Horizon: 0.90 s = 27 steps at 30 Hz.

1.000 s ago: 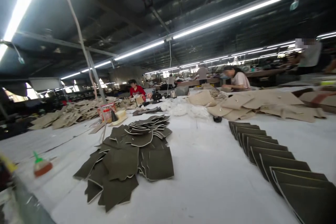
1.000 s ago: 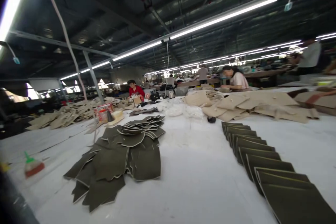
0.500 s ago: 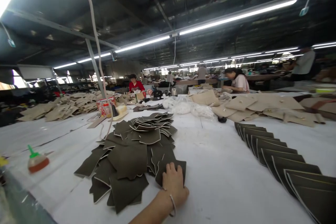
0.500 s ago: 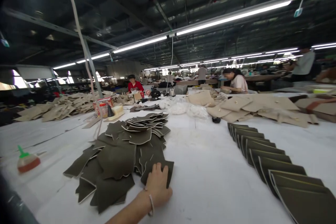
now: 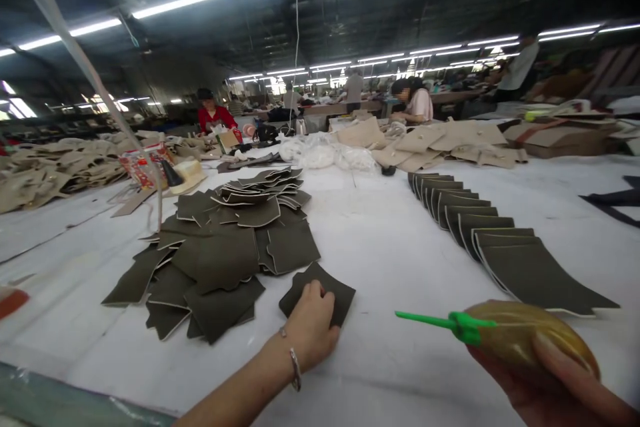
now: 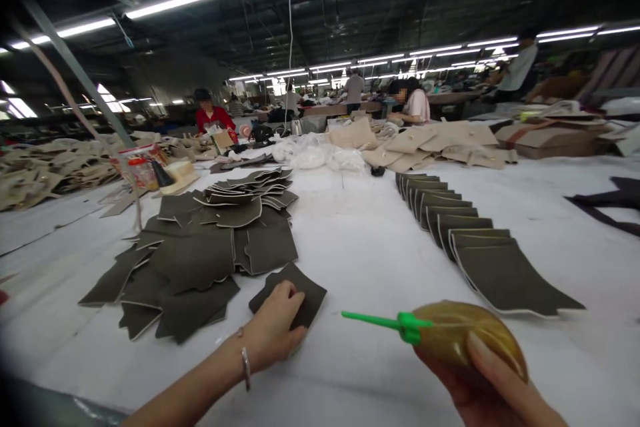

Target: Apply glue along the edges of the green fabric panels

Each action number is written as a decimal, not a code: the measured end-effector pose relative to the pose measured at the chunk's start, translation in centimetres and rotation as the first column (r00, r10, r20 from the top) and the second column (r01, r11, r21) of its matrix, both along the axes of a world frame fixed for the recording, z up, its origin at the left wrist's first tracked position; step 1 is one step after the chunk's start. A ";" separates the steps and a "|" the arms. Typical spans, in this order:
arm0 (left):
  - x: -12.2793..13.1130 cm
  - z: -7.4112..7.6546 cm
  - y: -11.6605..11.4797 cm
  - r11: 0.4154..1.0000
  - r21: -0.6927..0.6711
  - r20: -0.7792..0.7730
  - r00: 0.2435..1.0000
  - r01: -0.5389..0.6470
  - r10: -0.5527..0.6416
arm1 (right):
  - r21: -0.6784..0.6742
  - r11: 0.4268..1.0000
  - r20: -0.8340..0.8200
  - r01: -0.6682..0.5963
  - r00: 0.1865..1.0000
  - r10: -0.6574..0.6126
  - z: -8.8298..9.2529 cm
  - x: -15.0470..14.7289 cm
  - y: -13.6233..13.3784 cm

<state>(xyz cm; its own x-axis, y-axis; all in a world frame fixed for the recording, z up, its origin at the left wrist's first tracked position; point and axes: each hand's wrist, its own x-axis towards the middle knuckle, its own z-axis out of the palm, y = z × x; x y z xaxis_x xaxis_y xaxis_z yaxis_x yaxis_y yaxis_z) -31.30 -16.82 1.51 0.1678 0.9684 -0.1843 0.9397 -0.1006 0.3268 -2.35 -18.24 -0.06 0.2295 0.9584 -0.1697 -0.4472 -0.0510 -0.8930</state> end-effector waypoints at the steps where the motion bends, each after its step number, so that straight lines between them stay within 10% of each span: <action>1: 0.2 0.1 0.1 1.000 -0.005 -0.019 1.000 0.012 -0.013 | -0.021 1.000 -0.038 0.004 0.999 -0.005 0.1 -0.1 0.0; 17: 3.1 0.2 2.0 0.997 -0.037 -0.226 0.971 0.068 -0.075 | 0.129 0.987 0.027 -0.097 0.995 0.094 0.1 0.6 0.3; 27: 2.3 0.0 2.5 0.995 0.007 -0.053 0.994 0.099 -0.098 | 0.168 0.977 0.139 -0.134 0.984 0.111 0.2 0.3 0.9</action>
